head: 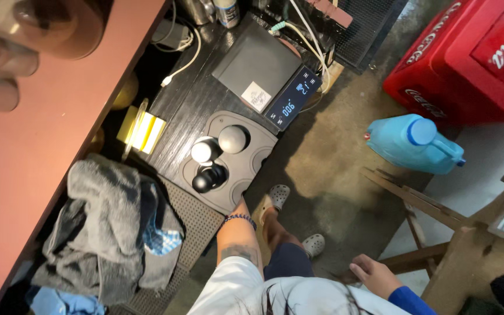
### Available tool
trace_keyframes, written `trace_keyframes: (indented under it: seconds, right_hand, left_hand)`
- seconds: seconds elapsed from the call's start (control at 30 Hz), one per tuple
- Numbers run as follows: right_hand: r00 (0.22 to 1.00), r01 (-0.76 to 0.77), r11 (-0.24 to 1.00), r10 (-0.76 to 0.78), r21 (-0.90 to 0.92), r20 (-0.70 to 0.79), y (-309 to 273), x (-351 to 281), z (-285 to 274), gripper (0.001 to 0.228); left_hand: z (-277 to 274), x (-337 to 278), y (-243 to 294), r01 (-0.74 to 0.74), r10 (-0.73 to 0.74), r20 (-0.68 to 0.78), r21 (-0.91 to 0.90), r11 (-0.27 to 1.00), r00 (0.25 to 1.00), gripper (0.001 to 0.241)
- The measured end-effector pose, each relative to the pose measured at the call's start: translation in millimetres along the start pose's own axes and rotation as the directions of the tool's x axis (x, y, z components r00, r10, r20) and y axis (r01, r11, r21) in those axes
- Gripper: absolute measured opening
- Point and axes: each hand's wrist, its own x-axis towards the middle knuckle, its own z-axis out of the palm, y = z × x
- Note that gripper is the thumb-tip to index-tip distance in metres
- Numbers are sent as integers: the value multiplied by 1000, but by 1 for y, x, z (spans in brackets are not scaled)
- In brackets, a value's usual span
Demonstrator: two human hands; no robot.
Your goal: The person cleans a rubber tamping mat and scale using a cloth and reorganizes coffee station items such as jars and menus on a counter.
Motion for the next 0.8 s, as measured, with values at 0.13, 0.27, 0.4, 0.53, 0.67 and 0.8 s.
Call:
trace_keyframes:
  seconds: [0.13,0.27,0.4,0.53,0.67,0.8]
  right_hand:
    - [999,15,994,-20,-110,-42,5,-6,-1,36]
    - [998,-46,993,42,-110,-36,6,-9,-5,39]
    - [993,-13,997,4,-70,-119,1,-8,-9,39]
    - [983,95,995,-96,-13,-156,0,-14,-4,37]
    - [949,143,988,-154,-61,-275,12,-20,7,36]
    - [910,111,988,-59,105,-412,49,-48,34,34]
  left_hand:
    - [9,8,-1,2,-2,-17,6,1000,1000,25]
    - [-10,0,-12,-19,21,-49,27,999,999,24]
    - [-41,-7,-26,-77,84,-78,93,993,993,24]
    - [-56,-15,-46,-146,170,-84,235,961,982,23]
    - [-23,-73,-77,-148,62,190,484,862,980,23]
    - [23,-171,-147,-224,-421,495,807,546,760,23]
